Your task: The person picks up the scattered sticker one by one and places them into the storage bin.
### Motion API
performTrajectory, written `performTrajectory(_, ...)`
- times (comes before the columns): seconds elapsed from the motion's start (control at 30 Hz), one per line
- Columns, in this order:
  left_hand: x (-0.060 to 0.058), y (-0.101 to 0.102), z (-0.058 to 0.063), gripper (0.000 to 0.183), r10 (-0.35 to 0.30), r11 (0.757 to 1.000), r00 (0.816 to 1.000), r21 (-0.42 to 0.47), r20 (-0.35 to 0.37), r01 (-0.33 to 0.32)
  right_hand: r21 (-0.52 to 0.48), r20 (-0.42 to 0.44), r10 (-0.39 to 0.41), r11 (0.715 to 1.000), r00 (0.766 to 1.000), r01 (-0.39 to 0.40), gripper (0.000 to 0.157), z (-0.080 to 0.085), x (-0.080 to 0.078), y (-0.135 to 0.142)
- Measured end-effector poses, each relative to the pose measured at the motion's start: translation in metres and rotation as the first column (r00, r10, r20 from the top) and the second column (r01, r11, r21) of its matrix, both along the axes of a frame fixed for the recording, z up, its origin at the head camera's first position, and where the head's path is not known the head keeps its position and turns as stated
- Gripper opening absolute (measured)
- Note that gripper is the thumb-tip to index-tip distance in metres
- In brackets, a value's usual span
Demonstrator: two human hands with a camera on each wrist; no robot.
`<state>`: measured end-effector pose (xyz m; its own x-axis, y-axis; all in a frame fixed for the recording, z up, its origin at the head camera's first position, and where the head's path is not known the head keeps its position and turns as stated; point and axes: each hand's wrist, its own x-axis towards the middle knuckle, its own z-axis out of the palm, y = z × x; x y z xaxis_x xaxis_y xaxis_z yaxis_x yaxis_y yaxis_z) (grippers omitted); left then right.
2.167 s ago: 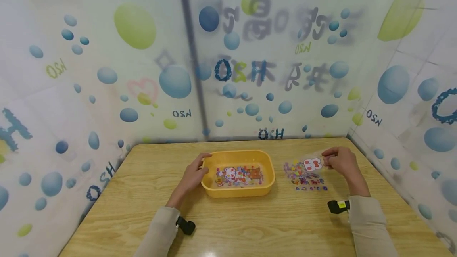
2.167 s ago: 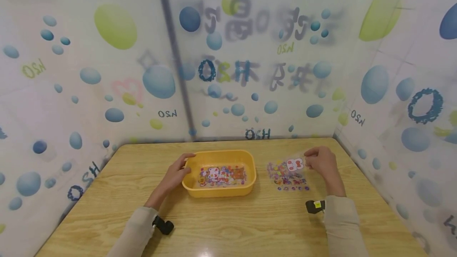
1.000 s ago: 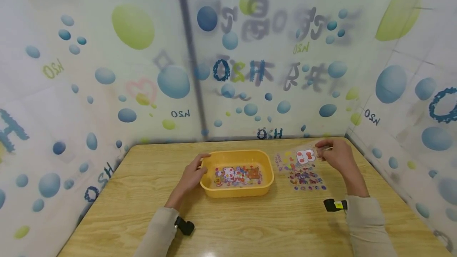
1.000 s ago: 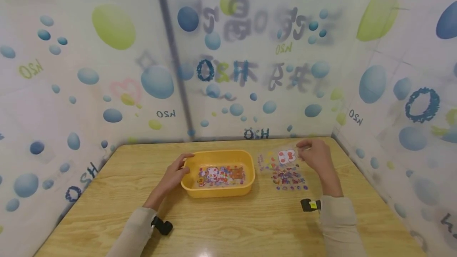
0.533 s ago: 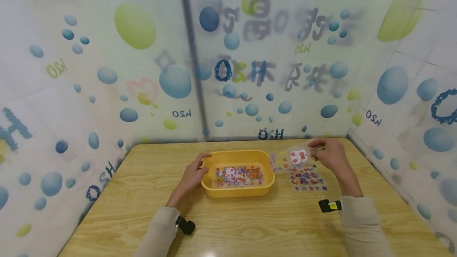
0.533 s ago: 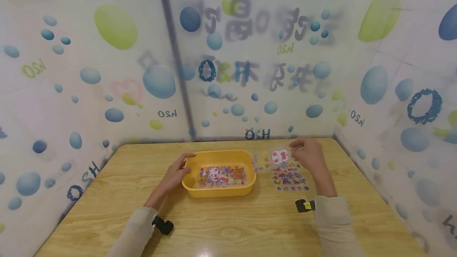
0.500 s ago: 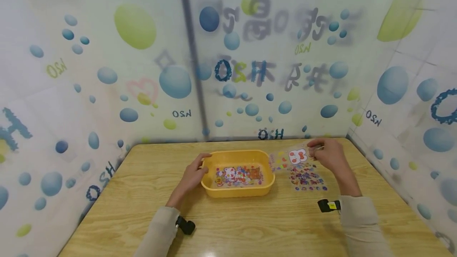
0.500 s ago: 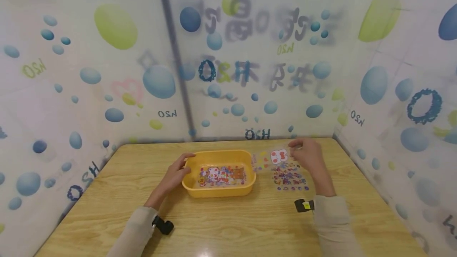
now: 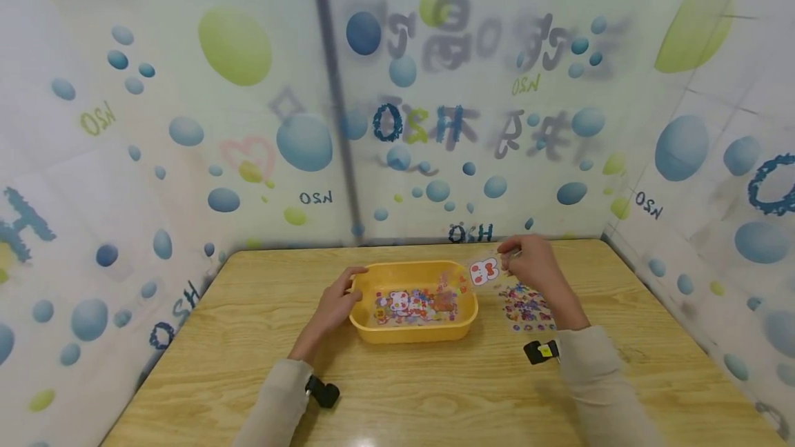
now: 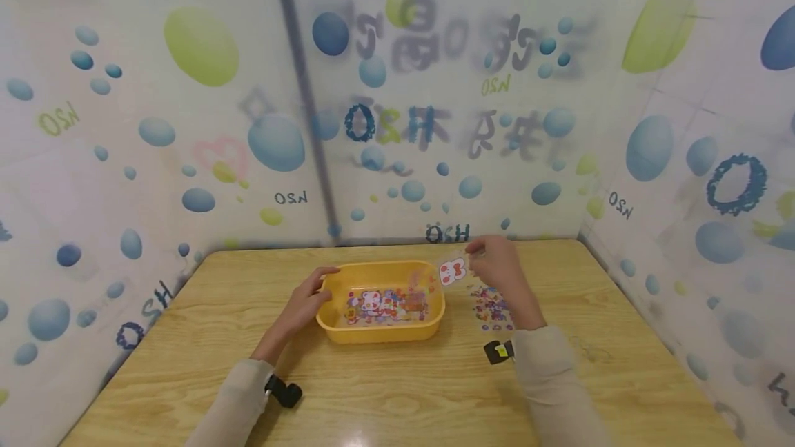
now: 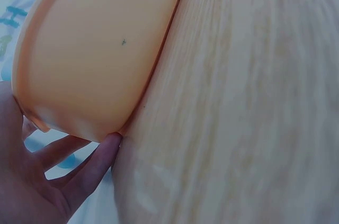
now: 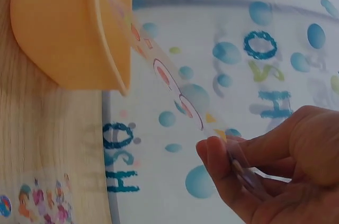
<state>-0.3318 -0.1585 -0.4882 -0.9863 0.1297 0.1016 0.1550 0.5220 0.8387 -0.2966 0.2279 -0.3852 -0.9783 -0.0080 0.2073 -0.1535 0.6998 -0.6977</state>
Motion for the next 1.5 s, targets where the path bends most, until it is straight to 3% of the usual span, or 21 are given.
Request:
performTrajectory(0.43, 0.001, -0.001, 0.0, 0.05, -0.01, 1.0, 1.0, 0.009, -0.007, 0.01, 0.033, 0.013, 0.056, 0.998, 0.998, -0.056, 0.026, -0.007, -0.015, -0.044)
performTrajectory(0.77, 0.002, -0.001, 0.002, 0.049, -0.01, 1.0, 1.0, 0.015, -0.004, 0.01, 0.076, 0.062, 0.085, 0.993, 0.994, -0.089, 0.026, 0.006, -0.019, -0.077)
performTrajectory(1.07, 0.002, 0.0, 0.002, 0.05, -0.021, 0.999, 1.0, 0.027, -0.006, 0.022, 0.116, 0.061, 0.129, 0.984, 0.99, -0.136, 0.026, 0.003, -0.026, -0.104)
performTrajectory(1.5, 0.002, -0.001, 0.002, 0.052, -0.024, 0.999, 1.0, 0.044, -0.02, 0.025, 0.15, 0.089, 0.183, 0.969, 0.979, -0.195, 0.029, 0.0, -0.025, -0.13)
